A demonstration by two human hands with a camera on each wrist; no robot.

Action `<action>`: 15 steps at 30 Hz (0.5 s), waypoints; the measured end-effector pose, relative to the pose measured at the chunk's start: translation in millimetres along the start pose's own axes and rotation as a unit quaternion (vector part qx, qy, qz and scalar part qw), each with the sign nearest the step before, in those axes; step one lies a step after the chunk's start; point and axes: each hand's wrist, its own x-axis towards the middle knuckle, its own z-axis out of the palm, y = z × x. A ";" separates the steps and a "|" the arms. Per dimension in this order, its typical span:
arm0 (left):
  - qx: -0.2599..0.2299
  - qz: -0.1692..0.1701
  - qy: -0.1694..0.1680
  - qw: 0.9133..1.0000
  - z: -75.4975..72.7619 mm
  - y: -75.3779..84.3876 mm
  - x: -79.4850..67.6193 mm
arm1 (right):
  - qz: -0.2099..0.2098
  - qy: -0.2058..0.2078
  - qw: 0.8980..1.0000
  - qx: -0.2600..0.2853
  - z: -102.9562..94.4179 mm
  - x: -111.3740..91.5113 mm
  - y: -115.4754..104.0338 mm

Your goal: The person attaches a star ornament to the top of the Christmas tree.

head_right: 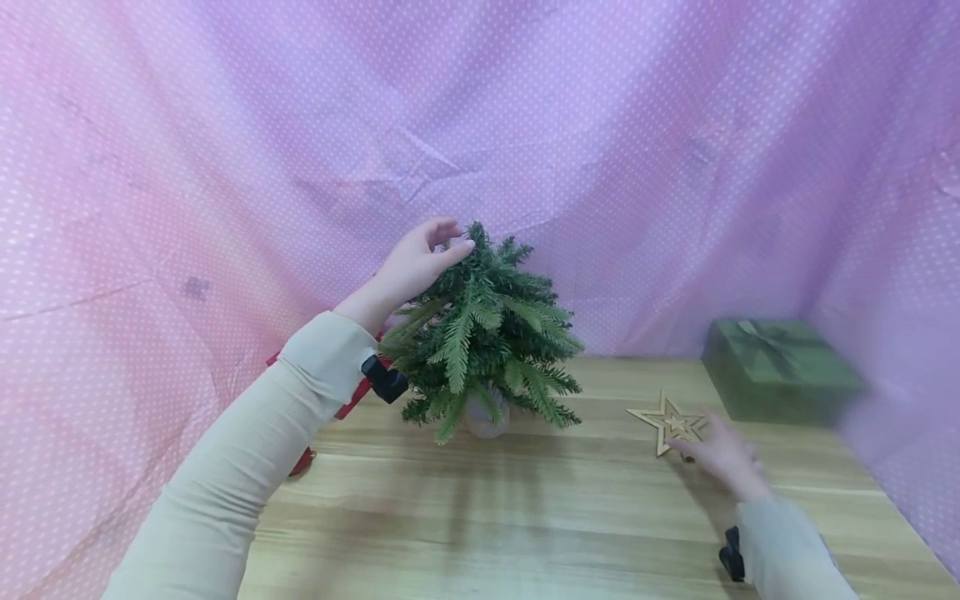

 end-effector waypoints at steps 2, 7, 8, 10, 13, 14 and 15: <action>0.003 0.003 -0.008 1.000 1.0 -1.7 1.0 | 0.000 -0.007 1.000 -0.006 -1.2 4.1 2.1; 0.001 0.011 -0.019 1.000 5.7 -7.0 1.0 | -0.032 -0.013 0.999 -0.017 -4.8 12.8 7.7; -0.001 0.011 -0.018 1.000 7.0 -8.0 1.1 | -0.036 -0.016 0.999 -0.012 -5.3 13.7 8.8; 0.003 0.012 -0.014 1.000 9.8 -10.1 2.0 | -0.039 -0.021 0.999 -0.002 -5.3 15.4 11.6; 0.009 0.015 -0.003 1.000 14.0 -13.7 4.7 | -0.036 -0.027 0.999 0.012 -4.5 16.9 14.5; 0.015 0.017 0.000 1.000 15.0 -14.8 5.5 | -0.035 -0.027 0.999 0.012 -4.3 17.5 15.0; 0.018 0.018 0.004 1.000 15.9 -15.7 6.2 | -0.036 -0.025 0.999 0.012 -4.0 18.0 15.3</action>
